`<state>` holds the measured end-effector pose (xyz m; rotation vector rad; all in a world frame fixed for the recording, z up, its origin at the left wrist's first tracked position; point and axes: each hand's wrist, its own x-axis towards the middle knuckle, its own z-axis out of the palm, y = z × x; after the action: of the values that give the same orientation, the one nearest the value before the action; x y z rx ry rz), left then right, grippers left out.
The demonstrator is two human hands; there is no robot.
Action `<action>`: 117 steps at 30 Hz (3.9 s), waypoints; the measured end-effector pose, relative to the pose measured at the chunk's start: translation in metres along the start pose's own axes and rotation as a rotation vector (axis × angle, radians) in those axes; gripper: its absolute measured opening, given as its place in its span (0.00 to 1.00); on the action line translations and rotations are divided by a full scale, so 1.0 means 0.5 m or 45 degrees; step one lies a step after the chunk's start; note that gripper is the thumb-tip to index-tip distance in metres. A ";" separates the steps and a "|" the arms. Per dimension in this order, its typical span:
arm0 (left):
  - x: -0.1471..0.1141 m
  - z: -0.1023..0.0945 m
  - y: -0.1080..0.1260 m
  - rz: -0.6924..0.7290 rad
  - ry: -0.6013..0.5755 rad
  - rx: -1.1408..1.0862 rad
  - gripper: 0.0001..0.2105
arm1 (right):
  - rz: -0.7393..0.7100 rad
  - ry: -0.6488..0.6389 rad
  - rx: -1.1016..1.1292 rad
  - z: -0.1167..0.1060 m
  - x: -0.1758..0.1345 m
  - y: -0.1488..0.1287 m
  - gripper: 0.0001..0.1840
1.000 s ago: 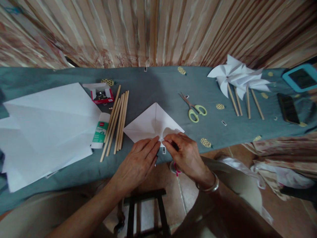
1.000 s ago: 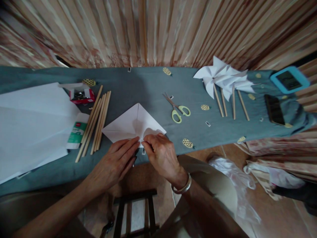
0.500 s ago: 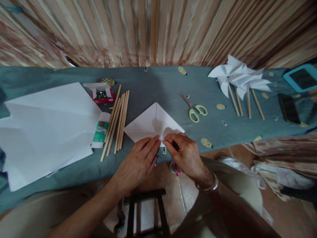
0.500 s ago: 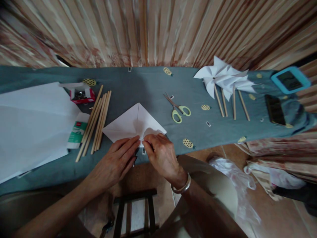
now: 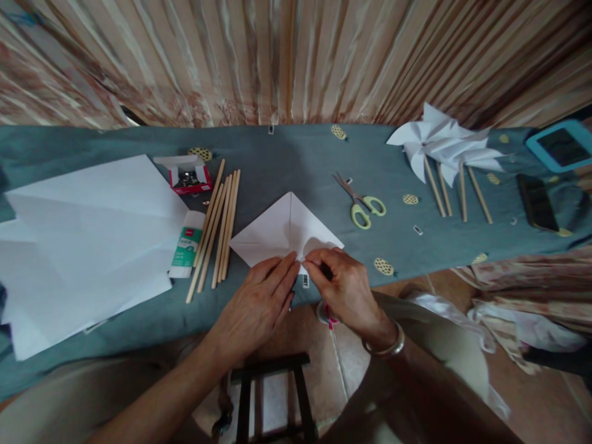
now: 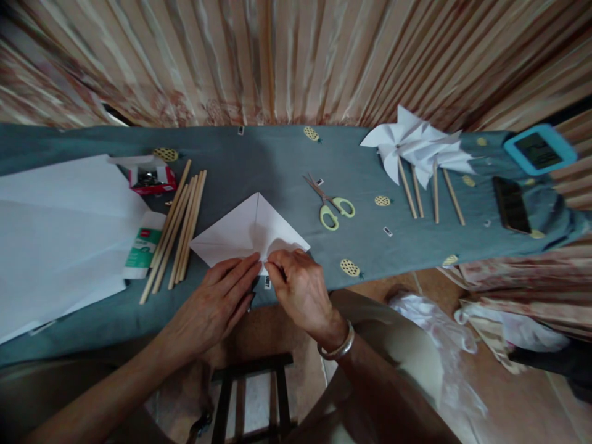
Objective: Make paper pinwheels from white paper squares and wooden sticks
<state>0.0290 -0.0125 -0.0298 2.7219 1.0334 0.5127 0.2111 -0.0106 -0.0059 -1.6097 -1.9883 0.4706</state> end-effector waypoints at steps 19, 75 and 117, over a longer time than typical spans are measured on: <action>0.024 -0.006 0.010 -0.033 -0.016 0.055 0.20 | 0.024 -0.050 -0.024 0.001 0.001 0.001 0.07; -0.032 -0.061 -0.051 -0.211 0.117 -0.071 0.24 | 0.039 -0.046 0.161 -0.059 0.010 0.083 0.18; -0.049 -0.062 -0.017 -0.069 0.053 -0.185 0.24 | -0.431 -0.366 -0.122 -0.028 -0.123 0.014 0.21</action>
<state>-0.0049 -0.0210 -0.0097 2.5603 1.0338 0.6127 0.2339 -0.0695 -0.0100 -1.2748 -2.4747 0.5013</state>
